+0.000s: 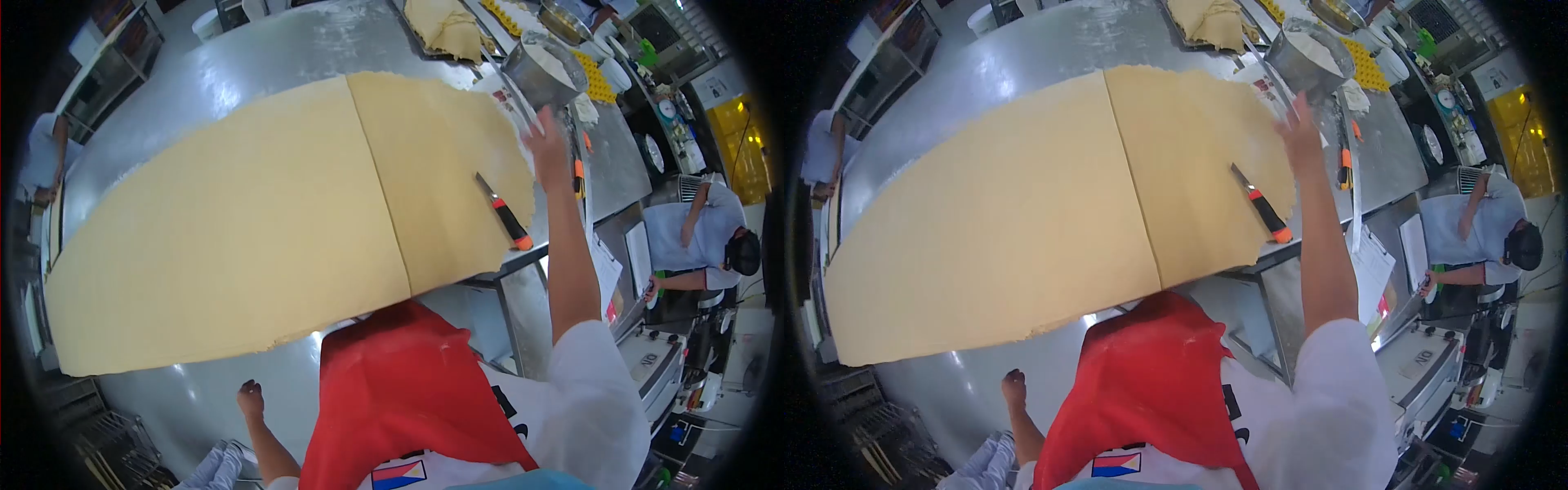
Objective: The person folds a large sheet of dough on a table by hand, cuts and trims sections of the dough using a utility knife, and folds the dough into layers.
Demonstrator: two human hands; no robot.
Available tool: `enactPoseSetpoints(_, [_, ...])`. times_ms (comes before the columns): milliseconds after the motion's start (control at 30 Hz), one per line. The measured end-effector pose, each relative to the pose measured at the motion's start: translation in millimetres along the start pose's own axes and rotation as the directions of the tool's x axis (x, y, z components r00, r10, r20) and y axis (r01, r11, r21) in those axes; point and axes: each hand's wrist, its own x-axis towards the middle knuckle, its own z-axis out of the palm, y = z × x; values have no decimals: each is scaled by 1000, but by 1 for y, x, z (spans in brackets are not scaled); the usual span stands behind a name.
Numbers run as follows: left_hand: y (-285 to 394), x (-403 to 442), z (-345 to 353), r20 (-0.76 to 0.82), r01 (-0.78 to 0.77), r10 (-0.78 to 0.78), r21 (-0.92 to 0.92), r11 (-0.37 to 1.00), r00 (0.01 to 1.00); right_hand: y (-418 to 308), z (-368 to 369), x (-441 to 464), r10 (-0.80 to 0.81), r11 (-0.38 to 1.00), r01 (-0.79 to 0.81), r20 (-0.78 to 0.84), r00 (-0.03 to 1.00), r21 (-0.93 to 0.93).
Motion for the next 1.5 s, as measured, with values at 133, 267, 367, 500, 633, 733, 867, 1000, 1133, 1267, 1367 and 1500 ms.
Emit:
enactPoseSetpoints(133, [48,-33,12,135,361,-335,-364,858,932,48,-32,-106,24,417,309,351,936,-855])
enactPoseSetpoints(267, [40,-80,50,261,173,-162,-21,985,952,43,-37,-157,157,433,264,360,920,-862])
enactPoseSetpoints(367, [-21,-82,82,414,-171,145,27,985,899,63,-46,-150,131,547,219,341,931,-808])
enactPoseSetpoints(500, [-2,-80,79,418,-194,106,174,965,902,60,-7,-91,54,898,102,337,940,-427])
enactPoseSetpoints(633, [102,-72,41,186,181,-182,20,983,966,82,94,0,-242,809,367,308,920,-460])
enactPoseSetpoints(733, [142,-67,29,108,172,-158,-135,976,981,56,151,42,5,728,203,301,954,-655])
enactPoseSetpoints(867, [182,-93,31,52,153,-146,-162,975,988,42,180,73,194,696,138,369,909,-705])
enactPoseSetpoints(1000, [151,-130,66,239,282,-245,-133,950,940,50,190,86,217,682,132,371,903,-720])
enactPoseSetpoints(1133, [123,-164,74,269,215,-227,75,974,936,42,186,87,179,673,180,395,901,-718])
enactPoseSetpoints(1267, [82,-179,73,328,311,-318,75,948,890,22,169,69,282,648,170,441,852,-743])
enactPoseSetpoints(1367, [55,-176,77,356,178,-183,48,983,916,32,144,34,246,625,214,449,859,-751])
enactPoseSetpoints(1500, [29,-140,83,422,-76,24,106,991,906,26,103,-37,230,601,227,438,869,-767])
